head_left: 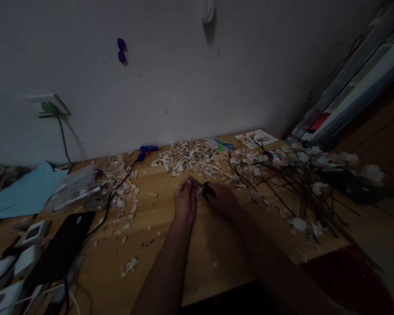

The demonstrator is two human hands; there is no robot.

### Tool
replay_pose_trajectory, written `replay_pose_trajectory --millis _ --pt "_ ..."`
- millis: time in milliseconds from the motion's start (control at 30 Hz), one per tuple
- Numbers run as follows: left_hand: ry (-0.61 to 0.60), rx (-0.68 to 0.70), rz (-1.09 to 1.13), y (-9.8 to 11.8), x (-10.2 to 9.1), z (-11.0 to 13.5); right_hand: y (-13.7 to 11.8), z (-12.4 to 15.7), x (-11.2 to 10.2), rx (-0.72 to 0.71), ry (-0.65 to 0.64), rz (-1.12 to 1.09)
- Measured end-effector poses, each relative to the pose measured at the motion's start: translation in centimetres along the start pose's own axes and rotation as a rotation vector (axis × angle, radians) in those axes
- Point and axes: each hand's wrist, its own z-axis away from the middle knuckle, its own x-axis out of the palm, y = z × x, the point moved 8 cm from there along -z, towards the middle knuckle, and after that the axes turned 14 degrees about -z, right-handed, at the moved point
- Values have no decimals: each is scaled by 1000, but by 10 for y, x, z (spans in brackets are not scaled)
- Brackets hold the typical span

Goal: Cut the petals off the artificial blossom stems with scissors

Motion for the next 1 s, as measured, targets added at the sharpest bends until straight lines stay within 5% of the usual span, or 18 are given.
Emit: replay_pose_trajectory --millis 800,1000 --pt "3 19 -40 3 0 0 3 0 2 7 -24 10" --pt "-36 68 -400 22 -13 -11 5 -1 0 44 2 3"
